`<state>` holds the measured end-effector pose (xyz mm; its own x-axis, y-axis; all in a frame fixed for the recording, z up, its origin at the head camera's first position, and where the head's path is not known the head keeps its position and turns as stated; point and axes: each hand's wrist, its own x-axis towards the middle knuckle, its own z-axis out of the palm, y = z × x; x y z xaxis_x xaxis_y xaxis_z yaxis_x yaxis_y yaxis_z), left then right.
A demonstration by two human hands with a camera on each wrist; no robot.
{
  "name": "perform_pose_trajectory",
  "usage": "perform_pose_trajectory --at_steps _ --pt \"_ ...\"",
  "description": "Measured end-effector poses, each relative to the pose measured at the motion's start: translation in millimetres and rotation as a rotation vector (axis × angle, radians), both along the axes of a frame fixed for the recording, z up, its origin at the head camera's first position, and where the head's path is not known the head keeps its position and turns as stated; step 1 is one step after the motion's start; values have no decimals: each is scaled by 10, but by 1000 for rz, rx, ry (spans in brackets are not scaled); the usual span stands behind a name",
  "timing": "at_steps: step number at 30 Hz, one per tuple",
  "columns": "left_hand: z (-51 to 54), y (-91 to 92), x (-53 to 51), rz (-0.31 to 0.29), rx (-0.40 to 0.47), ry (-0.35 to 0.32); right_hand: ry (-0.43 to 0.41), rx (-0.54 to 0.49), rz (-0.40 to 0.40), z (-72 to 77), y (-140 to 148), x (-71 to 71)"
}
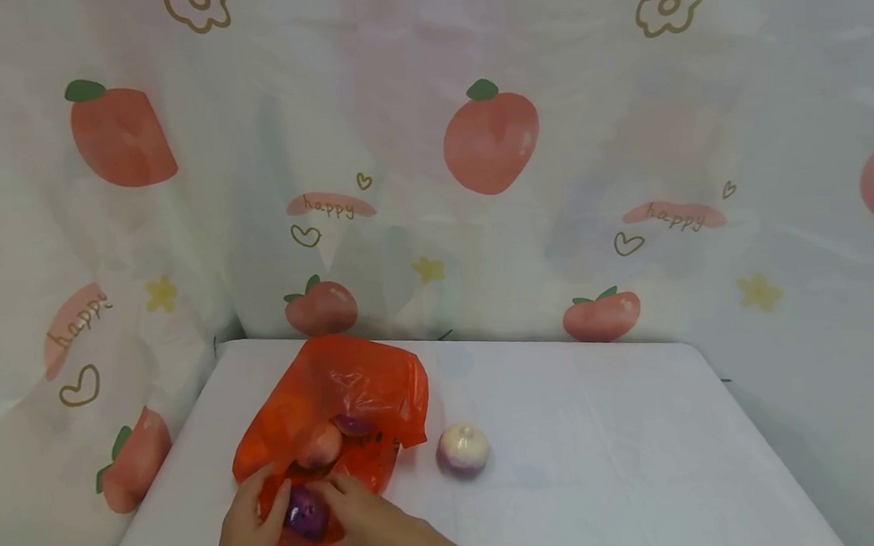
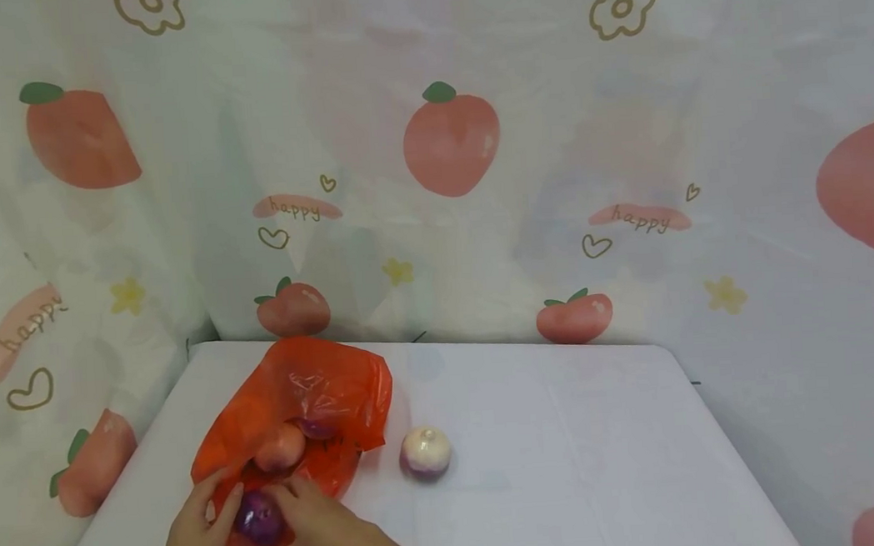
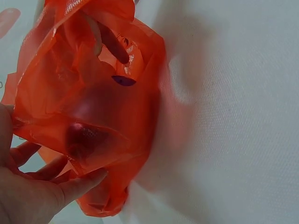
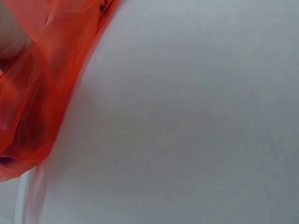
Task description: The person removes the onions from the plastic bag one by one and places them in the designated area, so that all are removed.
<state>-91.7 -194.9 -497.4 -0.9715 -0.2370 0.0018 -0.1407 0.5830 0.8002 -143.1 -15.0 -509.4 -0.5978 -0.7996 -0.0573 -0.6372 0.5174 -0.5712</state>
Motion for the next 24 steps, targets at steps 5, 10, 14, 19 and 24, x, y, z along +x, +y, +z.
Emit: perform_pose_trajectory --at_steps 5,10,14,19,24 --pt "-21 5 -2 5 -1 13 -6 18 15 -24 -75 -13" --pt "-34 9 24 25 -16 33 -38 43 11 -50 -133 5" --pt "-41 10 41 33 -18 35 -56 46 -16 -60 -164 25" --pt "-57 4 36 35 -10 29 -14 28 -4 -83 -189 23" --pt "-71 -7 25 29 4 21 -87 17 -41 -119 -205 16"
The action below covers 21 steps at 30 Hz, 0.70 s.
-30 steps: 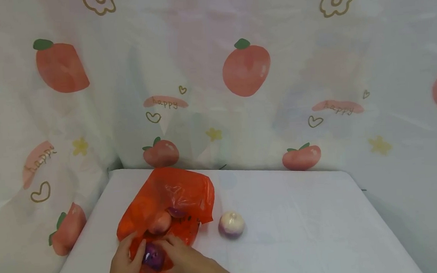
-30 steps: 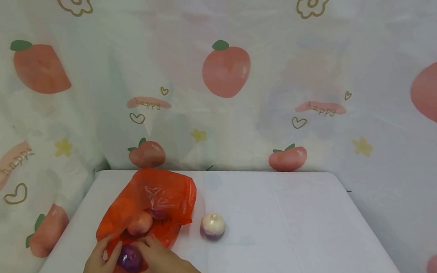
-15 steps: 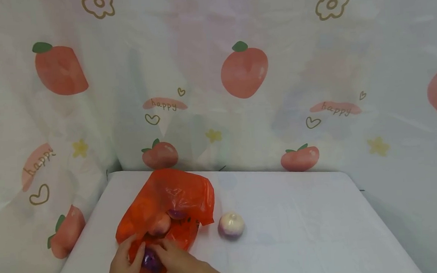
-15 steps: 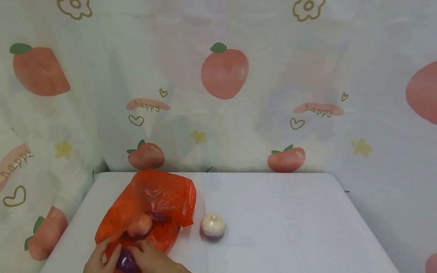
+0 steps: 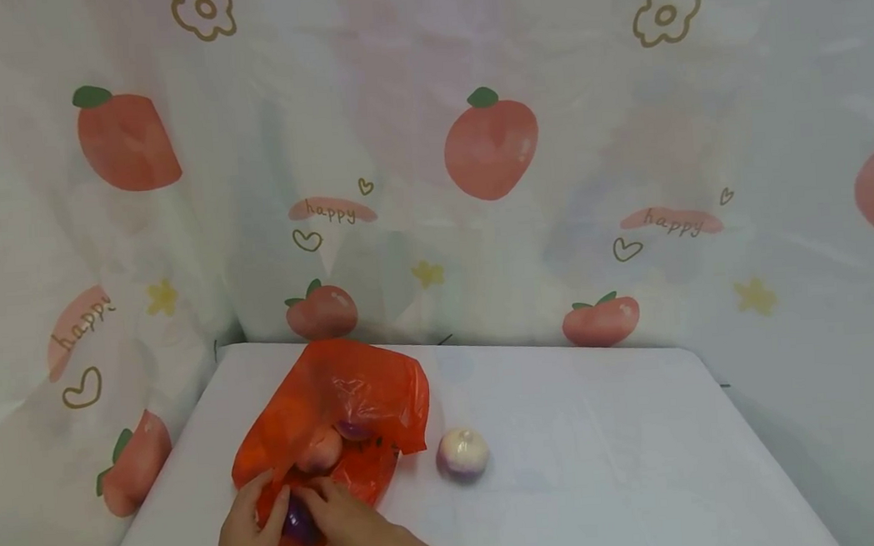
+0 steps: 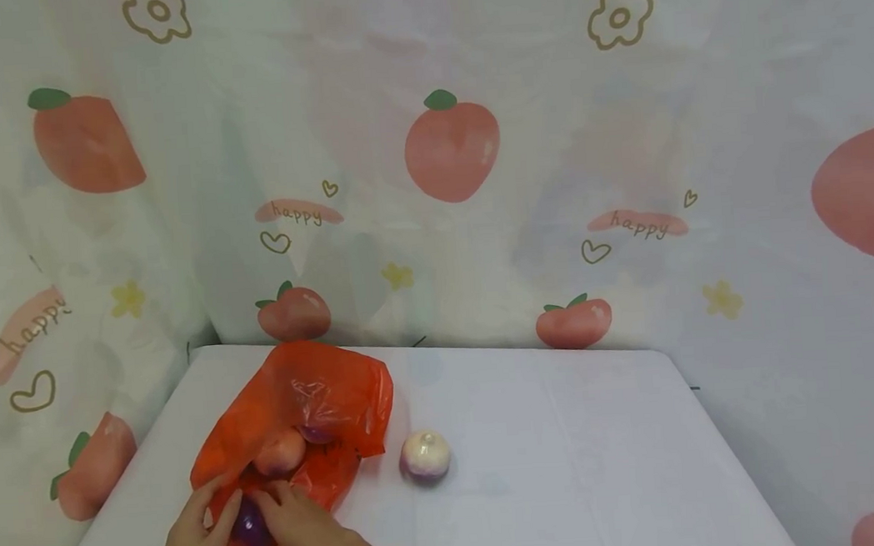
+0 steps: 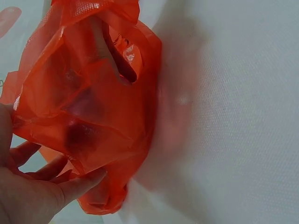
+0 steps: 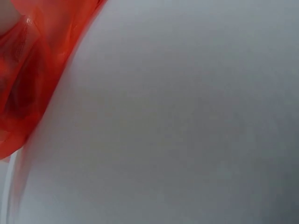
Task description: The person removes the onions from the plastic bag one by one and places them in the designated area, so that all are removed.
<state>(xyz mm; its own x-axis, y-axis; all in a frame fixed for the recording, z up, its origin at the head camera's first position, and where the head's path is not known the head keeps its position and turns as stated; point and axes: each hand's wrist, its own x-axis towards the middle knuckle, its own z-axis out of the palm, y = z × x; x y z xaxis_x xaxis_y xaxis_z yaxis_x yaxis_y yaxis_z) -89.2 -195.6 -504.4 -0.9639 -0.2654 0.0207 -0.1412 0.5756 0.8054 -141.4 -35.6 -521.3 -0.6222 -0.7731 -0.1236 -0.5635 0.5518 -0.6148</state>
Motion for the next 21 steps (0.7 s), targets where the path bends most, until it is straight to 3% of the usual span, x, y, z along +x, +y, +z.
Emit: perform_pose_trajectory --at_steps 4,6,10,17,21 --pt "3 1 2 -5 -1 21 -110 -24 -62 -23 -1 4" --pt "10 5 3 -6 1 35 -67 -14 -49 -21 7 -4" --pt "7 19 3 -6 4 56 -90 -26 -77 2 31 -29" --pt "-14 17 3 0 -33 82 59 50 -58 27 44 -18" --pt "-11 2 7 -10 -39 51 147 40 -51 26 43 -3"
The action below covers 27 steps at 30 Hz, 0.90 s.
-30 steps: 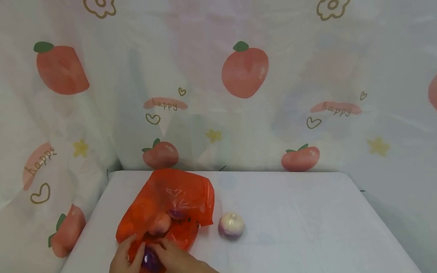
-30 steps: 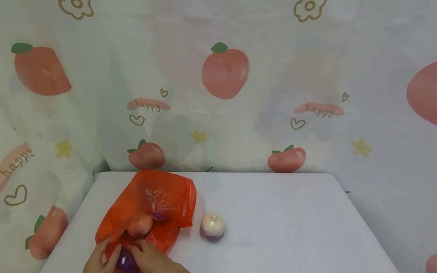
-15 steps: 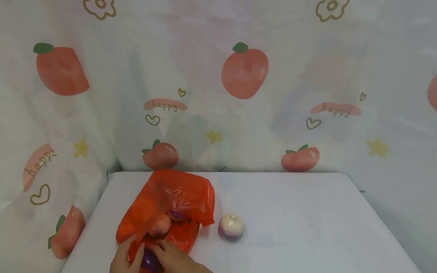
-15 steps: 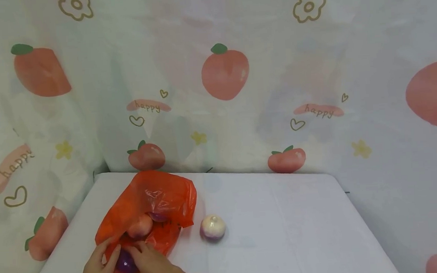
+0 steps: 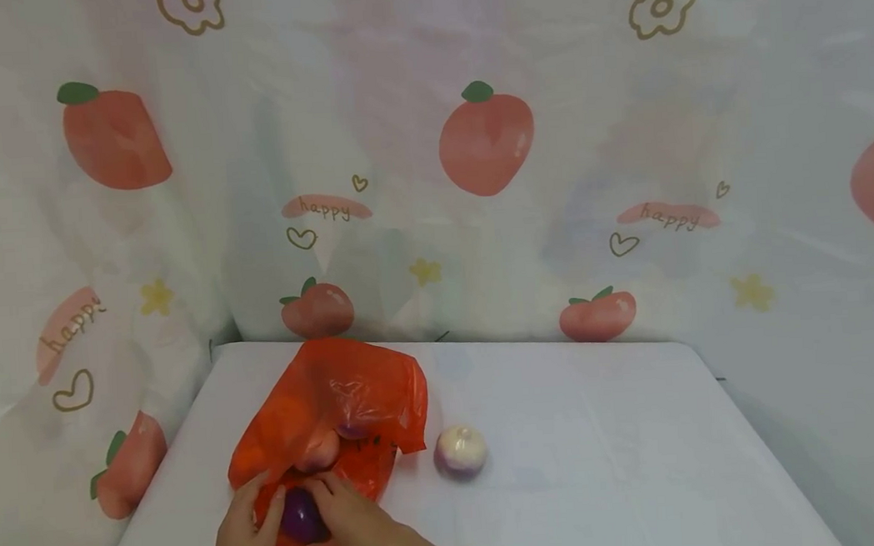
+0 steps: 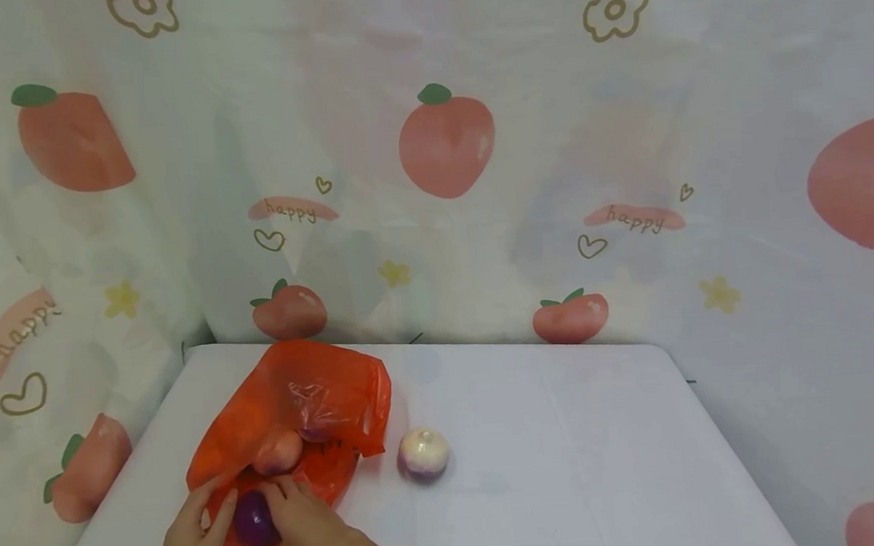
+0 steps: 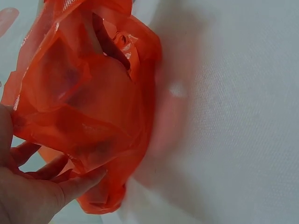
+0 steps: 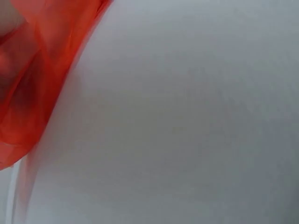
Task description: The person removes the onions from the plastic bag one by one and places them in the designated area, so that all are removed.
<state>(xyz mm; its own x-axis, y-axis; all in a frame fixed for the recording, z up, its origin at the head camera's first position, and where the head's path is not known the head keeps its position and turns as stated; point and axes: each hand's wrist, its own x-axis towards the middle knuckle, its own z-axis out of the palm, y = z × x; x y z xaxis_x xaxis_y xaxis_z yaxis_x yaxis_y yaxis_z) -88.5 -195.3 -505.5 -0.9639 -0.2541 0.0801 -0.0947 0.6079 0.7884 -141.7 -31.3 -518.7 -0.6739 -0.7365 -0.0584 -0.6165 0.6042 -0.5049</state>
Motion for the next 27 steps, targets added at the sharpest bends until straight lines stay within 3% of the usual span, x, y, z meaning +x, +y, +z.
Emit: perform_pose_trajectory --at_steps 1,6,11,18,24,27 --pt "3 -6 0 -3 2 -9 29 5 3 3 -5 1" --pt "5 -28 4 -11 11 -50 -57 6 -87 65 -10 17" --pt "-6 -28 8 -11 28 -56 -24 -55 -135 100 34 44" --pt "7 -21 3 -9 50 -112 -144 -137 -223 160 98 25" --pt "3 -14 9 -8 39 -58 -61 -159 -249 202 162 55" --pt "4 -12 5 -11 36 -42 -60 -201 -237 223 221 82"
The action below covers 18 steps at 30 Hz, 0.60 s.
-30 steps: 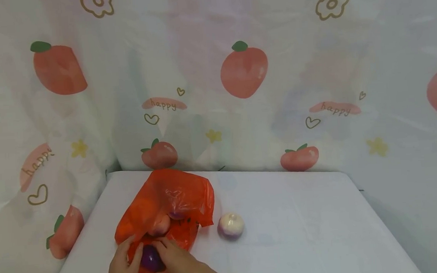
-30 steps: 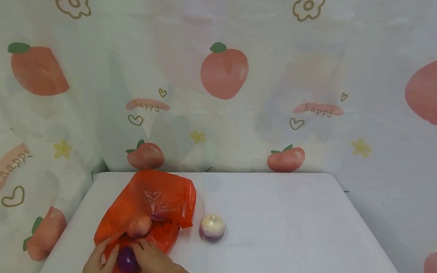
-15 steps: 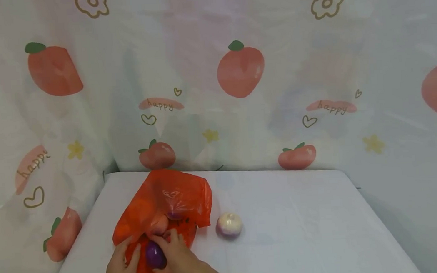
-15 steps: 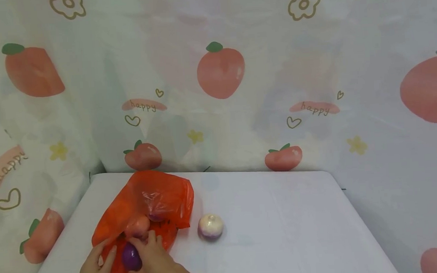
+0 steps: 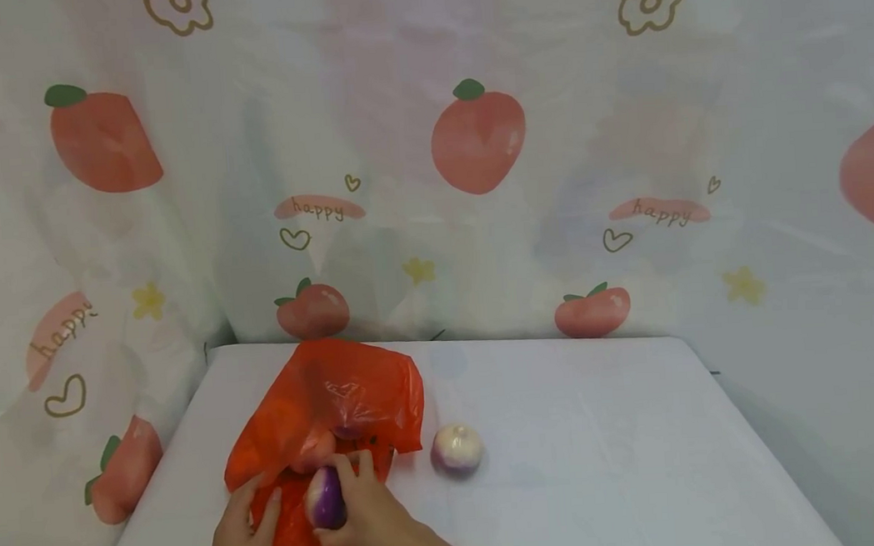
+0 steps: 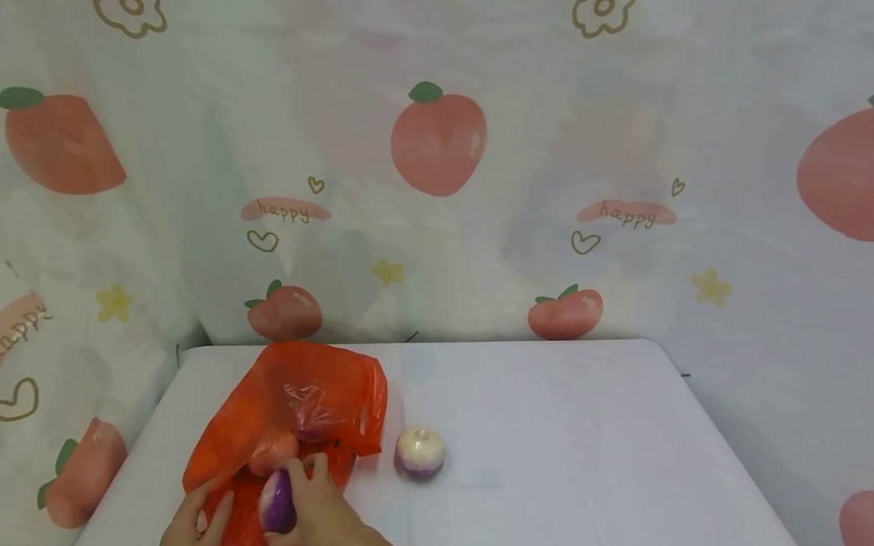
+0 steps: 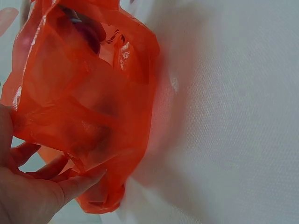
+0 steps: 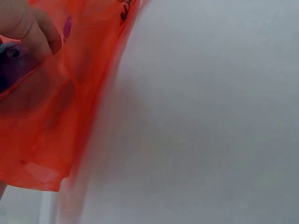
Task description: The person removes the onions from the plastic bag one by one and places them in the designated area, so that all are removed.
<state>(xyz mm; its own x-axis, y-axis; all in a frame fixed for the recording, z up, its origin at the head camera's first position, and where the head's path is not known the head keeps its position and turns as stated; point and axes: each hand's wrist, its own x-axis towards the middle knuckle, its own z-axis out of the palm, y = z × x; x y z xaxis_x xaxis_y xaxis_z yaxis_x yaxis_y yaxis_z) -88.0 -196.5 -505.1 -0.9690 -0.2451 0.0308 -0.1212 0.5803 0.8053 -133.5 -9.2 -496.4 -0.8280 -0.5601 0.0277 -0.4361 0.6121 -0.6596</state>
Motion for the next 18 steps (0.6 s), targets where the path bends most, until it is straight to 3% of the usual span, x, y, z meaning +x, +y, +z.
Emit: perform_pose_trajectory --at_steps 5,8,13,18 --pt "8 -8 -18 -9 7 -14 -27 -43 -10 40 89 5" --pt "12 -10 -29 -8 12 -32 -32 -69 -56 57 113 8" --pt "5 -6 -39 -6 4 -59 24 -105 -138 95 127 54" --pt "-15 -8 -27 -3 -6 -45 54 -124 -137 155 128 84"
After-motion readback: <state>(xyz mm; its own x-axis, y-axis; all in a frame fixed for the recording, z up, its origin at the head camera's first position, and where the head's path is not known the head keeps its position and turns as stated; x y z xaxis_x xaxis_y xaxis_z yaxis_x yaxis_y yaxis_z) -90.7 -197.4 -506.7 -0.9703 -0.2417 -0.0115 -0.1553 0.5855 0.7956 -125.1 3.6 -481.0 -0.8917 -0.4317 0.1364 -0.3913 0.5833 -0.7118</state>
